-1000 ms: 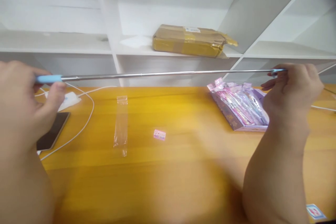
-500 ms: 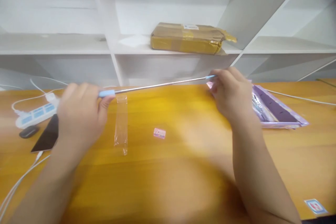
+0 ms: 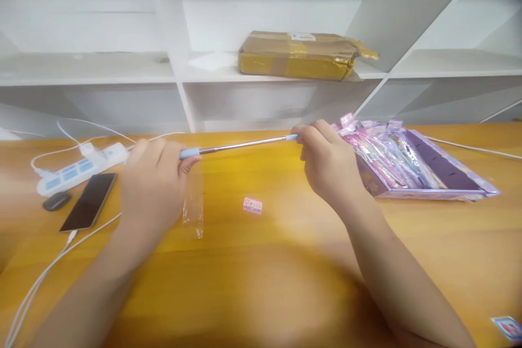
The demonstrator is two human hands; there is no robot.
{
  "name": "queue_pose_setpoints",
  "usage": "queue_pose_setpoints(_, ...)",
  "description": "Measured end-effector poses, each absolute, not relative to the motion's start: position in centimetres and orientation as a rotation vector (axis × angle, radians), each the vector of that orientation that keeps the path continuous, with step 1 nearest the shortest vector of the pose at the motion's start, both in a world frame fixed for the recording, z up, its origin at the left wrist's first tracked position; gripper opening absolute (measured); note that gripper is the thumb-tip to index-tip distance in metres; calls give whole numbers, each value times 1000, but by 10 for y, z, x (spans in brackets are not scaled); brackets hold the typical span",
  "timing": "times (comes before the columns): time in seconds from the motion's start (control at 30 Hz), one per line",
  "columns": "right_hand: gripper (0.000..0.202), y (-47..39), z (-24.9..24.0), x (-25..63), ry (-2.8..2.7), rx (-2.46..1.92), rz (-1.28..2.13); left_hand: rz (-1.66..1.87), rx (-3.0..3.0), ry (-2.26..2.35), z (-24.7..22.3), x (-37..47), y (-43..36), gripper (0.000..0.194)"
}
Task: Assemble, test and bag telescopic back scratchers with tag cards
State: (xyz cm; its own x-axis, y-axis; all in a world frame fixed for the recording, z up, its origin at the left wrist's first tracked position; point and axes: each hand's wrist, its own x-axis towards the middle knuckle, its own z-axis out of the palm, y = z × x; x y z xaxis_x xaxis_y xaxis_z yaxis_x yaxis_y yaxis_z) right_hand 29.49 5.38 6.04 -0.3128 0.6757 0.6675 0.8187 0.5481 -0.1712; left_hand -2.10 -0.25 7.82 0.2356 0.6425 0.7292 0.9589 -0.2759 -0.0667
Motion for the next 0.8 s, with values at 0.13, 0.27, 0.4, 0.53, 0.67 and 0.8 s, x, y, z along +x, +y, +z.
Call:
queue_pose_setpoints(0.13,42,50,65,297,-2064,-1199,-282,-773,-1997,-1374,79,-22,-4,24)
queue_pose_setpoints(0.27,40,49,65,297,-2078,-1161,-266,-736,-1991,-1393,82,-24,-6,25)
queue_pose_setpoints(0.4,39,49,67,300,-2082,-1158,-257,-728,-1997,-1438,83,-26,-6,28)
queue_pose_setpoints(0.53,35,41,71,297,-2142,-1125,-259,-762,-2037,-1420,76,-22,-3,30)
queue_pose_setpoints(0.67,36,19,62,273,-2350,-1049,-206,-733,-2177,-1375,60,-3,-3,34)
queue_pose_setpoints(0.8,37,8,53,255,-2510,-1109,-101,-650,-2292,-1393,42,10,-3,34)
